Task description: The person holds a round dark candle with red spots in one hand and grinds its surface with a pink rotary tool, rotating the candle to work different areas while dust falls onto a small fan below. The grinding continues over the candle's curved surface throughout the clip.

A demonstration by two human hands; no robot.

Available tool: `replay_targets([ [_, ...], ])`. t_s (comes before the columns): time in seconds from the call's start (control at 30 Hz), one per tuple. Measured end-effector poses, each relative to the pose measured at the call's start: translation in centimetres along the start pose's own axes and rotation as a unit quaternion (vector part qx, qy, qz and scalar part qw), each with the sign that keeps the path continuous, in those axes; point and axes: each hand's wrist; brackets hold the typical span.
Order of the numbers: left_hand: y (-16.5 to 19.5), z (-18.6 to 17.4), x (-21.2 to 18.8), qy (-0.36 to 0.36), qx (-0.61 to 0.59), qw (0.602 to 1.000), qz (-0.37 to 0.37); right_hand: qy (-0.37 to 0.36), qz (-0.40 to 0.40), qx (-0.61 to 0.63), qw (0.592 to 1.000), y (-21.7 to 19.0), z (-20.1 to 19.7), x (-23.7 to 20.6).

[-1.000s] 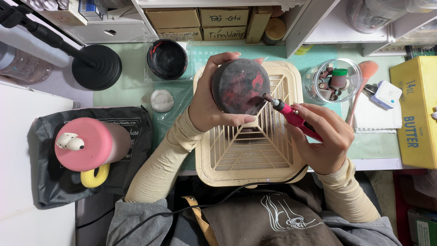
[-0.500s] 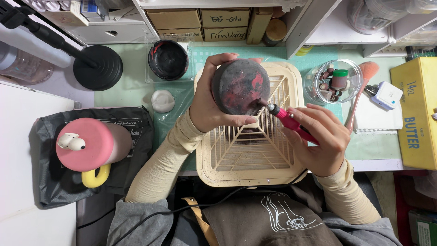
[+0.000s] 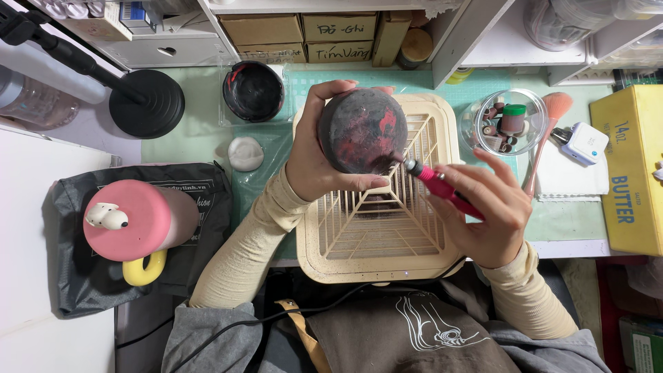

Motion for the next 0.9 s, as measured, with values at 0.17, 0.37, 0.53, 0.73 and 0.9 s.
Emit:
replay_targets([
  [0.17,0.08,-0.07,-0.06,0.003,0.006,1.0,-0.002,-0.018,-0.008,0.007,1.0,0.06,0.04,-0.1],
  [0.37,0.09,-0.02,0.01,-0.005,-0.022,1.0,0.001,-0.001,-0.001,0.008,1.0,0.25,0.34,-0.23],
  [0.53,0.09,-0.09,0.11,-0.006,-0.016,1.0,0.006,-0.007,-0.005,0.017,1.0,0.24,0.44,-0.32],
  [0.73,0.06,-0.09,0.06,-0.006,-0.01,1.0,0.008,-0.011,-0.002,0.016,1.0,0.14,0.55,-0.46],
  [0.9,0.06,-0.17,0.01,-0.007,-0.011,1.0,0.008,0.014,0.001,0.017,1.0,0.27,0.8,-0.54],
])
Point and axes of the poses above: each hand's wrist, its own x-axis towards the middle knuckle, its own z-axis out of the palm, y = z × x, and after that the axes turned 8 degrees about -z, right-handed
